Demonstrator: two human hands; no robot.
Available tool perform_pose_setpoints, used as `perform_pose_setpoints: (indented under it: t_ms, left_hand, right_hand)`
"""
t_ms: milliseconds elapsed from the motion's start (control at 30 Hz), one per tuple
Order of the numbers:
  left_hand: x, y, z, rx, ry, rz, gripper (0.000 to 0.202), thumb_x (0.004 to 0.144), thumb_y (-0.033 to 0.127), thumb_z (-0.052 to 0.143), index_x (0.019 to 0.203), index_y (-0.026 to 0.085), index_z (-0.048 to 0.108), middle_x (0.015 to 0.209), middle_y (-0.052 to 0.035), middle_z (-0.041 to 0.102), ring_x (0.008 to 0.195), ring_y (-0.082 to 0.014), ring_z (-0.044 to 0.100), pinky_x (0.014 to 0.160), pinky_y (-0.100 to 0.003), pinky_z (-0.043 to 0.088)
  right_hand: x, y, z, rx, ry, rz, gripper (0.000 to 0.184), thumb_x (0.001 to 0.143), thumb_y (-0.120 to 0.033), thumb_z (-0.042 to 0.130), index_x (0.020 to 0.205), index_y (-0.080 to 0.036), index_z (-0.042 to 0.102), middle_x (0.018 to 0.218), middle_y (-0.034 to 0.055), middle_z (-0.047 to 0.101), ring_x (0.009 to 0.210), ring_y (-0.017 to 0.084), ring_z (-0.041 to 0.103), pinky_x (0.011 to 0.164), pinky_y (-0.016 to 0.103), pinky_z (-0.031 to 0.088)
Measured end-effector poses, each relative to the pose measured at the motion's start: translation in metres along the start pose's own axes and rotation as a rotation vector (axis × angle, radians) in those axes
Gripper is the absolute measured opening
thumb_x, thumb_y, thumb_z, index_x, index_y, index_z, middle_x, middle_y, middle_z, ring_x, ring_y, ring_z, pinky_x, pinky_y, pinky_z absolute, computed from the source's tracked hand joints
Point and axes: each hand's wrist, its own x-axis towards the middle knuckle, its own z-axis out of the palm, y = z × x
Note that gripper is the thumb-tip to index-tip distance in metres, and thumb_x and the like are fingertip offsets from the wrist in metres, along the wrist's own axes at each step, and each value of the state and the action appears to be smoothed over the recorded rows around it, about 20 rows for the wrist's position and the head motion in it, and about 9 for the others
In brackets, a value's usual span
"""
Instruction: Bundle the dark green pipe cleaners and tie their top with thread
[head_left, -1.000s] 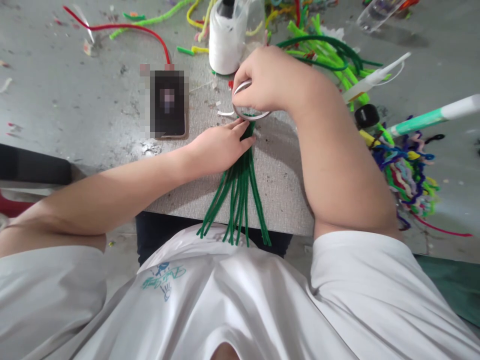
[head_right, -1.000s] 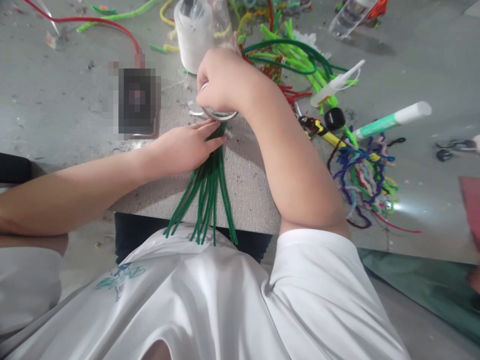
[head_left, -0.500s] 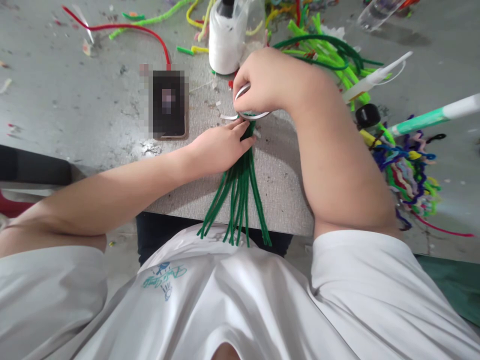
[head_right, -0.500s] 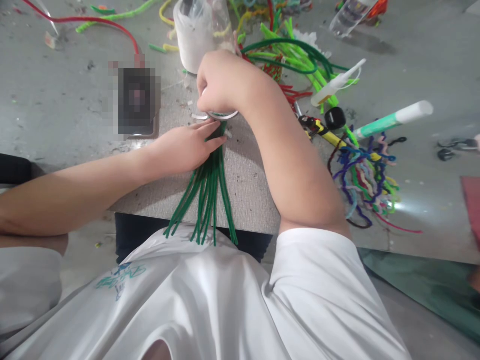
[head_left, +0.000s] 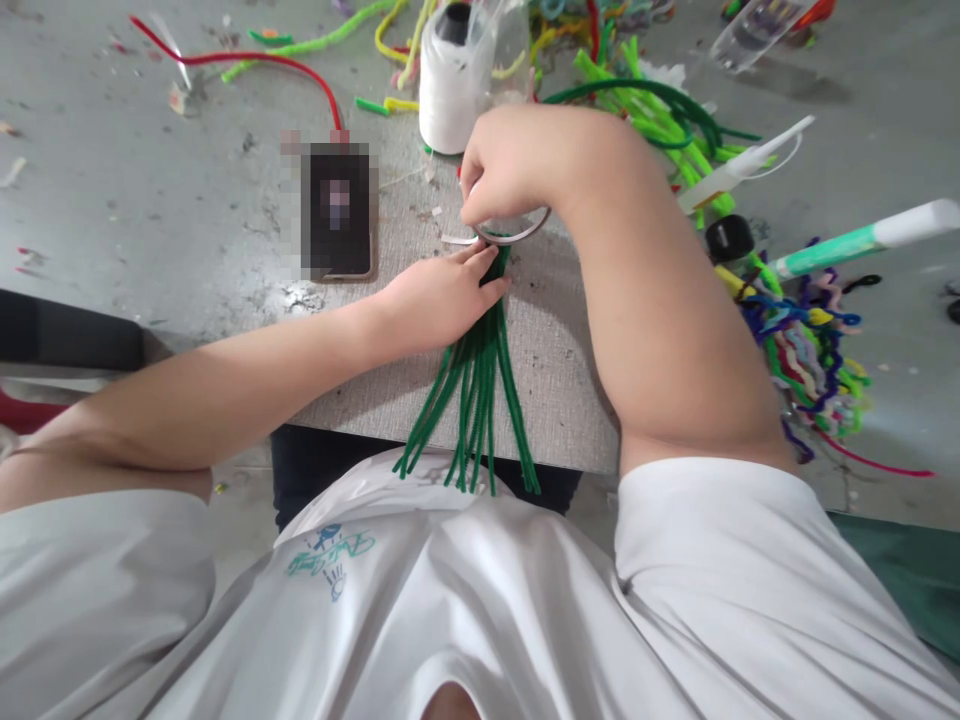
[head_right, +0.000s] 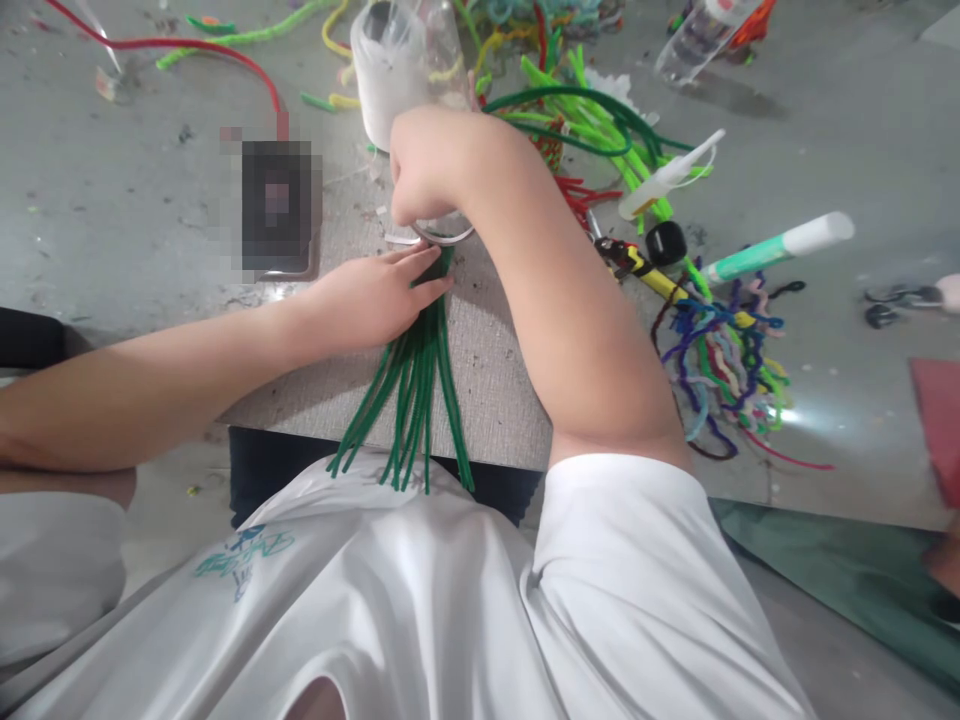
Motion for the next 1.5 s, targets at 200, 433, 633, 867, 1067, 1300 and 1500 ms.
perform_pose_setpoints:
  t_ms: [200,433,633,867,1067,1300,1500]
  left_hand:
    - [0.0,0.004,-0.005,0.018,-0.002,0.0,0.059,0.115,0.009,0.043,0.17,0.013,0.064,0.176,-0.0305,0.057,0.169,-0.0442,0.056,0.118,-0.054,0.067]
    - [-0.001,0.006,-0.006,0.049,0.005,0.004,0.057,0.116,0.008,0.041,0.167,0.011,0.065,0.176,-0.032,0.056,0.168,-0.0441,0.056,0.114,-0.053,0.07]
    - [-0.001,0.007,-0.002,0.026,0.039,-0.025,0.055,0.117,0.009,0.045,0.167,0.013,0.066,0.177,-0.0288,0.057,0.168,-0.0402,0.056,0.125,-0.054,0.063]
    - [-0.001,0.002,0.009,0.027,0.111,0.012,0.058,0.114,0.012,0.042,0.166,0.014,0.068,0.169,-0.0268,0.064,0.156,-0.0398,0.061,0.122,-0.056,0.061]
    - [0.0,0.003,0.008,0.013,0.095,0.003,0.057,0.114,0.01,0.038,0.161,0.008,0.07,0.165,-0.028,0.066,0.151,-0.0391,0.063,0.12,-0.054,0.062]
    - [-0.002,0.0,0.008,0.043,0.077,0.023,0.061,0.112,0.01,0.043,0.17,0.012,0.064,0.174,-0.0266,0.06,0.153,-0.0382,0.065,0.125,-0.053,0.06]
    - [-0.002,0.003,0.002,0.154,0.055,0.05,0.063,0.112,0.008,0.039,0.171,0.01,0.061,0.174,-0.0279,0.06,0.144,-0.0362,0.069,0.117,-0.05,0.065]
  right_hand:
    - [0.009,-0.004,-0.003,-0.036,-0.002,0.001,0.022,0.086,-0.014,0.074,0.099,-0.011,0.091,0.105,0.0183,0.089,0.109,0.043,0.085,0.101,0.057,0.068]
    - [0.019,-0.003,-0.002,-0.066,-0.009,-0.032,0.028,0.087,-0.019,0.076,0.107,-0.008,0.092,0.115,0.0222,0.09,0.116,0.049,0.085,0.105,0.064,0.068]
    - [0.023,-0.007,-0.002,-0.088,-0.01,-0.015,0.024,0.087,-0.022,0.079,0.103,-0.007,0.089,0.116,0.0237,0.09,0.113,0.05,0.085,0.103,0.066,0.068]
    - [0.021,-0.007,-0.004,-0.07,-0.003,-0.007,0.03,0.086,-0.019,0.078,0.111,-0.005,0.088,0.12,0.0251,0.089,0.12,0.054,0.083,0.106,0.071,0.066]
    - [0.015,-0.007,-0.005,-0.06,0.036,-0.009,0.027,0.087,-0.02,0.079,0.108,-0.004,0.089,0.114,0.0247,0.089,0.117,0.052,0.084,0.106,0.069,0.066]
    - [0.0,0.001,-0.014,-0.04,0.015,0.052,0.03,0.093,-0.02,0.071,0.113,-0.009,0.091,0.115,0.0199,0.088,0.109,0.044,0.084,0.092,0.051,0.065]
    - [-0.032,0.028,-0.005,-0.028,0.321,0.141,0.043,0.106,-0.016,0.06,0.139,-0.001,0.083,0.141,0.0306,0.082,0.141,0.047,0.076,0.116,0.048,0.057]
